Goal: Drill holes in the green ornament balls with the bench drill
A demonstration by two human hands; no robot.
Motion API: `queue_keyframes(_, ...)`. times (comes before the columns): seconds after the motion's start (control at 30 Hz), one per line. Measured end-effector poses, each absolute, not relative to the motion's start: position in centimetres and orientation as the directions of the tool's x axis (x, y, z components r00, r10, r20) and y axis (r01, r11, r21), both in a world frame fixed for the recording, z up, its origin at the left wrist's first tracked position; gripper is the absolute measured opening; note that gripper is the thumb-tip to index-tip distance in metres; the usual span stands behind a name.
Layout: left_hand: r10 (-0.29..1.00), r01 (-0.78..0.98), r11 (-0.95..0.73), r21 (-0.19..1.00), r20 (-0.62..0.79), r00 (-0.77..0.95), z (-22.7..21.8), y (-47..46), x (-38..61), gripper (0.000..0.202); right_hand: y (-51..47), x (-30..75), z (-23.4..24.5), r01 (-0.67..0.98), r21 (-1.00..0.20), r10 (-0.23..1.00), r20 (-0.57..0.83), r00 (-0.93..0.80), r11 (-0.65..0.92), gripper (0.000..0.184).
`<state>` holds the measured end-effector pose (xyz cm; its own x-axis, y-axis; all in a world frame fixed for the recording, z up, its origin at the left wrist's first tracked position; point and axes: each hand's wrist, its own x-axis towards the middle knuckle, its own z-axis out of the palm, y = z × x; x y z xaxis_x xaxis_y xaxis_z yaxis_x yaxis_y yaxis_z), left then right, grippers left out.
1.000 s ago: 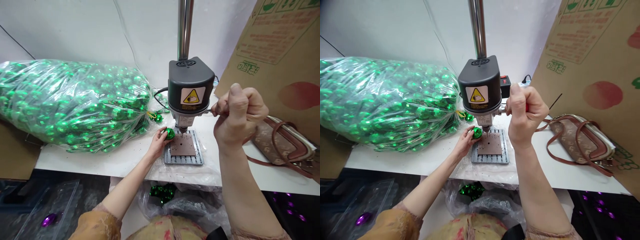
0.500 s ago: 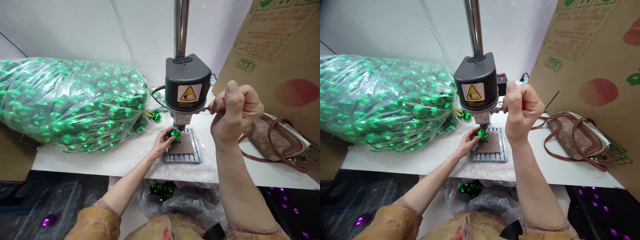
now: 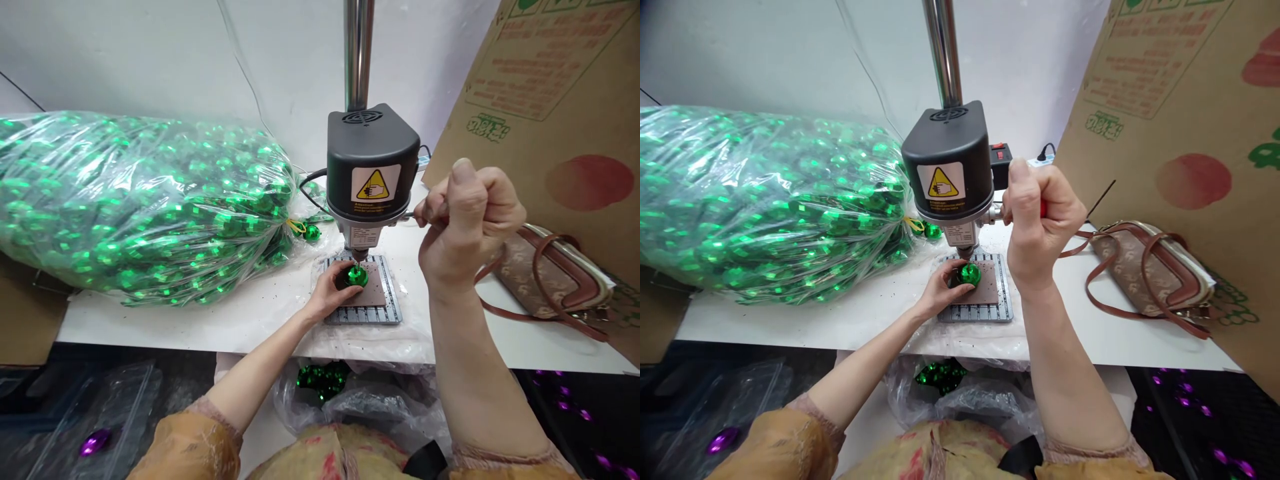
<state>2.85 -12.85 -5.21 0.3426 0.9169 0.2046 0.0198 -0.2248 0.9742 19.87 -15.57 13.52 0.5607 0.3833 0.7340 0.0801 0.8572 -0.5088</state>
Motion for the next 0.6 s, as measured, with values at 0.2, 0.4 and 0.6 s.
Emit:
queue_keyframes(0.2,0.932,0.118,-0.218,0.969,0.171,0.319,-5.5,-13.3,3.1,0.061,-15.6,20.1,13.5,0.093,-0.529,0.399,0.734,0.55,0.844,0.043)
queue_keyframes(0.4,0.923,0.094,-0.211,0.973,0.167,0.348,-5.4,-13.5,3.2,0.061,-16.0,20.2,12.9,0.082,-0.503,0.396,0.761,0.513,0.86,0.045)
queue_keyframes(0.6,0.918,0.104,-0.233,0.967,0.183,0.353,-5.3,-13.6,3.1,0.058,-16.5,19.7,11.6,0.119,-0.432,0.315,0.794,0.52,0.894,0.052)
